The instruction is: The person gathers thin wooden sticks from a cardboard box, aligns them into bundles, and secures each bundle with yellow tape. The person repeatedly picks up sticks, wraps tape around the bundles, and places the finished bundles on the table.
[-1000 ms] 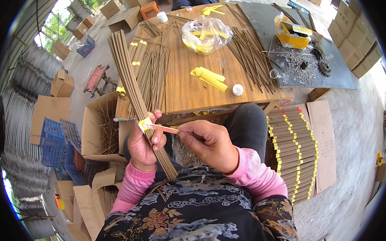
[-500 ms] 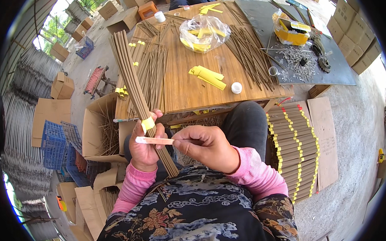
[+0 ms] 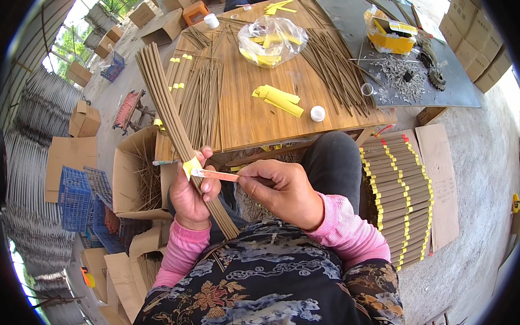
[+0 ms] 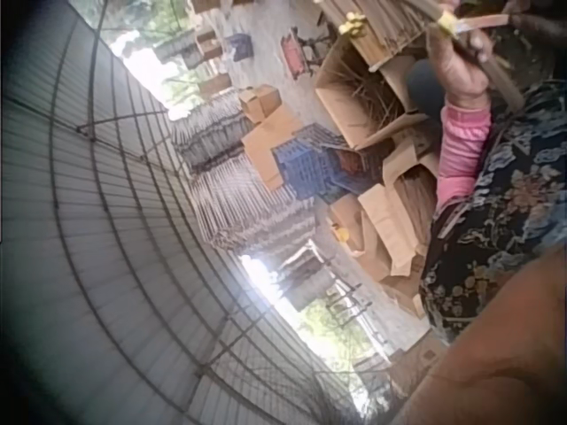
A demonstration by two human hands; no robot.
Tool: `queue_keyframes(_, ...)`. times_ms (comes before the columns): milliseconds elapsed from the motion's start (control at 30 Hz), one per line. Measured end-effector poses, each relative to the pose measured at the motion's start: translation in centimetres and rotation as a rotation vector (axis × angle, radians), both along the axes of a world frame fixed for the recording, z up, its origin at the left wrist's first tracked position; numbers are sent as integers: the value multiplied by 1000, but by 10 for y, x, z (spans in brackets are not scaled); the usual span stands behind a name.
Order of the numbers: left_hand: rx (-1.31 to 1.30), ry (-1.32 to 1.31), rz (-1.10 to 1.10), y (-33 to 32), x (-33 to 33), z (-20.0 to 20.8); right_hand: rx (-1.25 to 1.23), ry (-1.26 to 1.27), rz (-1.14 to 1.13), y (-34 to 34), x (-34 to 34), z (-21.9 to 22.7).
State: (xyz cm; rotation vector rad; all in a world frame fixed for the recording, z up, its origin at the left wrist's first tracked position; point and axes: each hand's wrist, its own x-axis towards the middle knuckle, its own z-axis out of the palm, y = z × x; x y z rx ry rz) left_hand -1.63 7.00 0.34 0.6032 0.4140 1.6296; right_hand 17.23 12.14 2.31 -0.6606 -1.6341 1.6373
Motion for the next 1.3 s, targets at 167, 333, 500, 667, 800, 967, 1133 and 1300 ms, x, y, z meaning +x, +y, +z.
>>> queue_keyframes(167,-1,28,-12,0,0,0,-21,8,33,0,2,4)
queue_keyframes(333,0,50,-5,1,3,1,-31,-1,54,-1,3,7)
queue_keyframes(500,4,79,3,1,4,2,-63,43,64,-4,0,6)
queue_keyframes(667,-20,87,19,1,4,-1,-172,122,222,-3,3,6)
queue_keyframes(800,-15,103,2,1,0,2,-241,271,115,10,18,5)
queue_keyframes(967,-41,128,22,5,2,0,-5,44,-525,82,52,-52)
queue_keyframes(1133,-90,212,55,14,10,-3,152,-362,-604,130,75,-115)
queue_keyframes(1300,-144,284,87,22,15,-4,251,-404,-624,154,67,-150)
